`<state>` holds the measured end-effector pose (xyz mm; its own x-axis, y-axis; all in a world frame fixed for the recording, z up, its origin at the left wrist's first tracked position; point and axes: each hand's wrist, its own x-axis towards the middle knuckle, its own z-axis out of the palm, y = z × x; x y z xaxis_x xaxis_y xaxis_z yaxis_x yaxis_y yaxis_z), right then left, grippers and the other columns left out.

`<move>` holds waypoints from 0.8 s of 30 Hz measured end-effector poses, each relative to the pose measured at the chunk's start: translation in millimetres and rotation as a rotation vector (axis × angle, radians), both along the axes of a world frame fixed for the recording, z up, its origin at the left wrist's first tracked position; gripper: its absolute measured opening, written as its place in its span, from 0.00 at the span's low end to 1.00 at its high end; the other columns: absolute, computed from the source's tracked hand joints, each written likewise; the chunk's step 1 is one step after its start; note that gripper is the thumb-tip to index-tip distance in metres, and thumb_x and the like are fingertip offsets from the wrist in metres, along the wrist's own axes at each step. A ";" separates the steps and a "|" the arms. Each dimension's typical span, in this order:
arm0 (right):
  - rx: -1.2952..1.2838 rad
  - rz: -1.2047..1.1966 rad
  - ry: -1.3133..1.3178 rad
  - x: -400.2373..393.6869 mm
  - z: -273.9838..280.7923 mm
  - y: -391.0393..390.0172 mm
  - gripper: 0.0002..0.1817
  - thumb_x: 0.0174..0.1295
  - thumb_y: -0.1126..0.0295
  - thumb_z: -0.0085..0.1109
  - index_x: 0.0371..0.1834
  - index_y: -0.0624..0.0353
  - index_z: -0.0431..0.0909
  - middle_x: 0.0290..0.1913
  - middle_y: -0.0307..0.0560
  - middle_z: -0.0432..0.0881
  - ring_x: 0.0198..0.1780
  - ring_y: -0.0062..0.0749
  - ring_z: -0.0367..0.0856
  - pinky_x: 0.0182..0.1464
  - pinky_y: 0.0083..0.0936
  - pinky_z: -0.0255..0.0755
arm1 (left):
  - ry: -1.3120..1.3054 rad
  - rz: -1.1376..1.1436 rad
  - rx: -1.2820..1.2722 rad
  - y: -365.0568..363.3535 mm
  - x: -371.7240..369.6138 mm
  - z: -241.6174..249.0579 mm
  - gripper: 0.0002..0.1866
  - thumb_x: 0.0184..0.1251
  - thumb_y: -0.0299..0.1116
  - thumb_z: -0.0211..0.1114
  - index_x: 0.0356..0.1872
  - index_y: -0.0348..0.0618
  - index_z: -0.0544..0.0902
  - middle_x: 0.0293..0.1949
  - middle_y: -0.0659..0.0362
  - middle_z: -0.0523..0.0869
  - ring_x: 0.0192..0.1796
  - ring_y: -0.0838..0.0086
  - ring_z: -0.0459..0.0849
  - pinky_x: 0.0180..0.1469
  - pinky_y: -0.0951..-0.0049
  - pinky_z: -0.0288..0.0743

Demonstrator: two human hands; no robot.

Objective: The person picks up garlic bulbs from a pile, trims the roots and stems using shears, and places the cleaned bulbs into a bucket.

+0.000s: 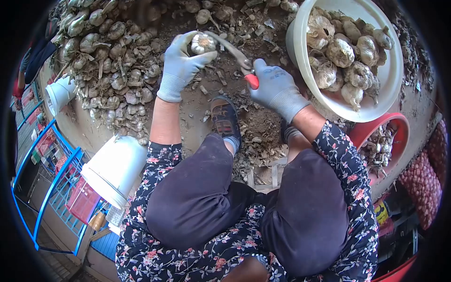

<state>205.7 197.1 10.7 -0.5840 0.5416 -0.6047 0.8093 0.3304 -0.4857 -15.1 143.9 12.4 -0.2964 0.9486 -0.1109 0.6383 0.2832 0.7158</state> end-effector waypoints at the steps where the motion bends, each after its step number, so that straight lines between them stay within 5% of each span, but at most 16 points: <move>1: -0.032 -0.108 0.097 3.4 -3.3 -4.5 0.19 0.59 0.57 0.56 0.39 0.63 0.68 0.27 0.60 0.79 0.40 0.57 0.81 0.42 0.40 0.75 | -0.465 0.143 -0.035 -2.5 -0.2 -9.0 0.24 0.52 0.30 0.75 0.50 0.36 0.76 0.43 0.55 0.82 0.45 0.71 0.84 0.48 0.75 0.80; 2: -0.034 -0.108 0.098 7.6 -3.2 -6.5 0.19 0.59 0.57 0.56 0.39 0.63 0.68 0.27 0.60 0.79 0.40 0.57 0.81 0.42 0.40 0.75 | -0.465 0.143 -0.037 -7.3 -2.5 -14.6 0.24 0.52 0.30 0.75 0.50 0.36 0.76 0.43 0.55 0.82 0.45 0.71 0.84 0.48 0.75 0.80; 4: -0.270 -0.171 0.188 17.4 -1.5 -6.4 0.21 0.58 0.53 0.58 0.36 0.63 0.69 0.27 0.60 0.77 0.35 0.52 0.79 0.41 0.38 0.73 | -1.069 0.310 0.119 -8.4 -5.1 -17.3 0.22 0.59 0.23 0.67 0.54 0.36 0.72 0.43 0.55 0.81 0.45 0.71 0.84 0.47 0.76 0.82; 5: -0.445 -0.258 0.275 25.4 -12.9 -15.0 0.21 0.59 0.52 0.61 0.35 0.62 0.69 0.27 0.51 0.77 0.29 0.36 0.75 0.37 0.30 0.71 | -1.265 0.316 0.143 -11.3 -5.0 -18.5 0.21 0.61 0.18 0.62 0.56 0.37 0.69 0.43 0.55 0.81 0.45 0.70 0.84 0.46 0.76 0.82; 6: -0.445 -0.258 0.272 24.3 -9.6 -16.5 0.21 0.59 0.52 0.61 0.35 0.62 0.69 0.27 0.51 0.77 0.29 0.36 0.75 0.37 0.30 0.71 | -1.268 0.317 0.143 -12.4 -2.8 -20.9 0.21 0.61 0.18 0.62 0.56 0.37 0.69 0.43 0.55 0.81 0.45 0.70 0.84 0.46 0.76 0.82; 8: -0.924 -0.462 0.423 18.1 -1.3 -21.0 0.19 0.61 0.54 0.61 0.36 0.59 0.70 0.29 0.40 0.75 0.30 0.21 0.72 0.35 0.23 0.69 | -1.353 0.326 0.172 -14.0 4.9 -25.7 0.20 0.61 0.18 0.61 0.55 0.37 0.70 0.43 0.55 0.81 0.44 0.69 0.84 0.44 0.75 0.82; 9: -0.887 -0.416 0.469 13.3 -7.5 -22.1 0.17 0.62 0.56 0.62 0.36 0.57 0.71 0.29 0.33 0.74 0.30 0.15 0.70 0.34 0.18 0.68 | -1.319 0.335 0.149 -14.4 8.3 -27.8 0.21 0.60 0.20 0.63 0.54 0.37 0.70 0.43 0.57 0.81 0.42 0.72 0.84 0.43 0.74 0.82; 14: -0.929 -0.449 0.481 0.8 -5.3 -14.4 0.17 0.62 0.55 0.61 0.34 0.58 0.71 0.28 0.34 0.73 0.29 0.16 0.71 0.31 0.18 0.69 | -1.054 0.281 0.006 -14.1 20.2 -27.1 0.23 0.57 0.21 0.66 0.55 0.36 0.71 0.41 0.59 0.81 0.40 0.77 0.82 0.42 0.77 0.79; 17: -1.053 -0.668 0.426 13.3 -13.6 -19.7 0.15 0.64 0.58 0.58 0.29 0.57 0.70 0.20 0.34 0.70 0.18 0.19 0.69 0.21 0.19 0.67 | -1.045 0.333 -0.009 -8.1 27.8 -24.0 0.24 0.57 0.20 0.67 0.55 0.33 0.70 0.42 0.58 0.81 0.42 0.79 0.81 0.43 0.77 0.79; 21: -1.086 -0.613 0.337 31.1 -22.7 -21.0 0.14 0.63 0.59 0.57 0.27 0.56 0.71 0.18 0.33 0.69 0.17 0.19 0.68 0.20 0.20 0.65 | -1.137 -0.054 0.187 31.4 74.4 37.5 0.35 0.53 0.19 0.69 0.63 0.36 0.63 0.48 0.54 0.78 0.45 0.71 0.81 0.48 0.75 0.80; 22: -0.983 -0.637 0.372 31.6 -15.6 -25.1 0.14 0.63 0.59 0.58 0.27 0.56 0.71 0.19 0.33 0.69 0.17 0.18 0.68 0.20 0.19 0.64 | -0.929 -0.159 0.204 39.5 81.4 60.0 0.37 0.52 0.17 0.68 0.64 0.37 0.62 0.50 0.53 0.78 0.44 0.71 0.82 0.45 0.77 0.80; 24: -1.019 -0.624 0.311 33.5 -24.2 -20.2 0.13 0.63 0.59 0.58 0.29 0.56 0.72 0.20 0.32 0.70 0.19 0.17 0.68 0.22 0.19 0.64 | -0.946 -0.123 0.202 60.6 71.2 57.8 0.36 0.50 0.26 0.71 0.62 0.39 0.65 0.55 0.50 0.74 0.46 0.73 0.80 0.47 0.72 0.79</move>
<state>239.3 176.9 -13.6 -0.5890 0.1421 -0.7956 0.4967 -0.7129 -0.4950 56.2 204.5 70.2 -0.0663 0.9942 -0.0847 -0.2087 0.0692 0.9755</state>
